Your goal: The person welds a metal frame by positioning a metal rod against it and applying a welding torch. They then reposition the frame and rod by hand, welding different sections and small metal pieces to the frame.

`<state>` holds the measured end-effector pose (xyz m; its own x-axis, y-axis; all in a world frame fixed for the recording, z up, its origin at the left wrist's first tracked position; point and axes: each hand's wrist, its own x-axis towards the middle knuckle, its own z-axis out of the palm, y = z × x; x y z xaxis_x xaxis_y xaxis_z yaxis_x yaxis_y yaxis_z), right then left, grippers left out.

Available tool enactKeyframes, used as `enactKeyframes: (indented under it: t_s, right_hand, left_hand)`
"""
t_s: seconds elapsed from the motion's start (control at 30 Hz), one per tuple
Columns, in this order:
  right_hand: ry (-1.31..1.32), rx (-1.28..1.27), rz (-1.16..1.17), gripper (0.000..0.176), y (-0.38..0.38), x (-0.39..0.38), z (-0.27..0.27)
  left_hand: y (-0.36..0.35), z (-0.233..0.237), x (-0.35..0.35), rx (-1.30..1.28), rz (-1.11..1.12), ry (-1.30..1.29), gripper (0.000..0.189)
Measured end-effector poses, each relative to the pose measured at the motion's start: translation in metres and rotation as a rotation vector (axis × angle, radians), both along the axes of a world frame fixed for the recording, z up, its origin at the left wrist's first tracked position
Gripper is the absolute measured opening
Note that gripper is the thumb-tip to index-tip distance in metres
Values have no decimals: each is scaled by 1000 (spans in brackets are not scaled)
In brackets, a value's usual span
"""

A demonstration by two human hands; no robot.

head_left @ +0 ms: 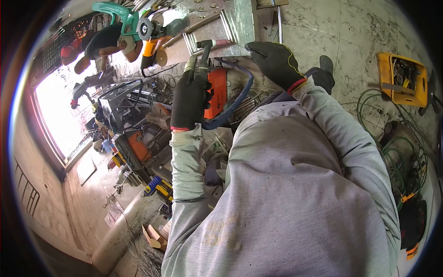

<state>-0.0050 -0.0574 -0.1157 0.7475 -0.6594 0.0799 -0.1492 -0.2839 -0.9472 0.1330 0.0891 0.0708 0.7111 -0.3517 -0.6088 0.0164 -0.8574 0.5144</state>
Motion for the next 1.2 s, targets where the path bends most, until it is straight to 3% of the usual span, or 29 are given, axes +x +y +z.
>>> enactKeyframes:
  t_s: [0.03, 0.13, 0.2, 0.23, 0.3, 0.33, 0.37, 0.43, 0.47, 0.53, 0.57, 0.63, 0.67, 0.73, 0.8, 0.97, 1.03, 1.13, 1.17, 1.2]
  right_hand:
    - [-83, -125, -80, 25, 16, 9, -42]
    - [-29, -221, -93, 22, 14, 6, -35]
    - [-10, 39, 17, 27, 10, 7, -25]
    - [63, 14, 55, 28, 6, 3, -21]
    - [56, -4, 59, 30, 0, -2, -2]
    - [51, 0, 60, 31, 2, 0, -6]
    - [52, 1, 61, 31, 1, 0, -7]
    - [70, 63, 72, 31, 1, 0, -8]
    - [70, 63, 72, 31, 1, 0, -8]
    - [9, 60, 54, 31, 0, -1, -8]
    - [9, 60, 54, 31, 0, -1, -7]
    - [-15, 90, 27, 31, 1, 0, -4]
    - [-15, 90, 27, 31, 0, -1, -3]
    - [64, 119, 65, 31, -2, -2, -1]
    - [54, 112, 58, 31, -1, -2, -1]
    - [-15, 86, 13, 30, 0, -1, -4]
    - [56, 119, 51, 31, -1, -1, -3]
    - [-71, 31, -29, 28, 10, 2, -25]
    - [136, -45, 22, 27, 8, -1, -21]
    - [134, -45, 24, 27, 7, -2, -17]
  left_hand:
    - [-7, 6, -8, 34, 71, 10, 20]
    - [1, -2, -9, -5, 90, 11, 20]
    - [3, -6, -8, -23, 103, 3, 16]
    - [4, -7, -7, -26, 104, 1, 12]
    - [45, -30, 20, -120, -534, -193, 15]
    - [45, -28, 21, -69, -645, -251, 29]
    - [45, -27, 24, -69, -644, -251, 29]
    - [43, -28, 28, 131, -1080, -549, 28]
    - [39, -25, 24, 131, -1080, -548, 28]
    - [26, -16, 11, 62, -776, -417, 26]
    - [22, -12, 9, 62, -775, -417, 26]
    - [16, -7, 5, 94, -416, -147, 22]
    - [14, -7, 5, 94, -416, -147, 22]
    - [12, -7, 3, -19, -120, -31, 20]
    - [11, -7, -1, -32, -117, -48, 14]
    - [15, -11, 0, -50, -128, -87, 19]
    - [10, -8, -2, -40, 66, 11, 18]
    - [8, -8, -10, -57, 73, -16, 18]
    - [4, -7, -16, -73, 123, -27, 21]
    - [2, -7, -18, -56, 118, -36, 25]
